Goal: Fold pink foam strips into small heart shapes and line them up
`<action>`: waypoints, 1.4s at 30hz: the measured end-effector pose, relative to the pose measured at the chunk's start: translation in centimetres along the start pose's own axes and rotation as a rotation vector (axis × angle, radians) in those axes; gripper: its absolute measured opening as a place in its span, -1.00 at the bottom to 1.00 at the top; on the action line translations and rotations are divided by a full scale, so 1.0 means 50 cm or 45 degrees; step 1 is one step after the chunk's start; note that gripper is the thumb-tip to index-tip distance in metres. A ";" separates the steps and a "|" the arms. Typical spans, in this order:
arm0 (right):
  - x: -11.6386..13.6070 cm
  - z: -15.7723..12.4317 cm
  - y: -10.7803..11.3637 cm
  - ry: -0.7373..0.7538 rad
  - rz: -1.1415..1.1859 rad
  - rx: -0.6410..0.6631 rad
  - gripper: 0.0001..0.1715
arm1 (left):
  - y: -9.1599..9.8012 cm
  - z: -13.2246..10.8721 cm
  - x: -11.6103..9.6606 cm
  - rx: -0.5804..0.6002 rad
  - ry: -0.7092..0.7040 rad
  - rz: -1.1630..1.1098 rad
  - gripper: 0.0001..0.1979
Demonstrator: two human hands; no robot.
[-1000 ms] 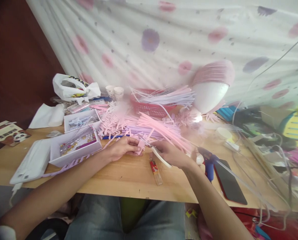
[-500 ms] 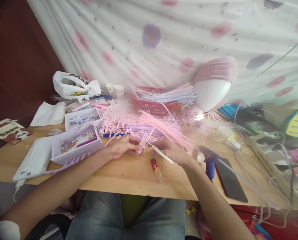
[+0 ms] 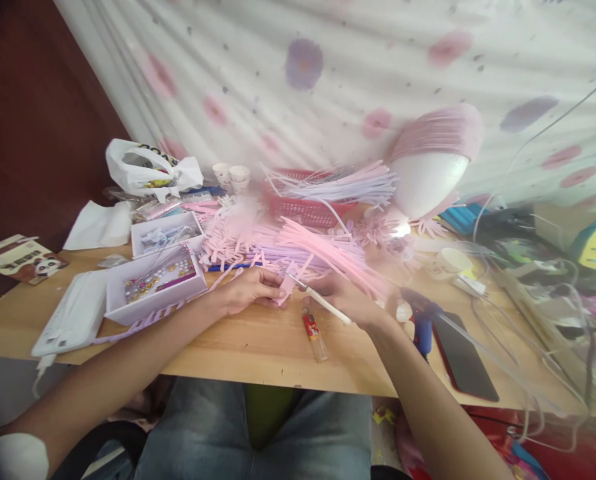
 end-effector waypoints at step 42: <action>-0.014 -0.058 0.006 -0.844 -1.366 -0.409 -0.45 | 0.026 0.004 -0.014 -0.389 -0.137 -0.092 -0.85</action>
Point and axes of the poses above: each hand's wrist, its own z-axis towards the middle knuckle, its own y-axis out of the back of the hand, x = y × z, the point moved 2 cm from there along z, towards the middle knuckle, and after that the axes turned 15 degrees about x, right-handed, at the moved point
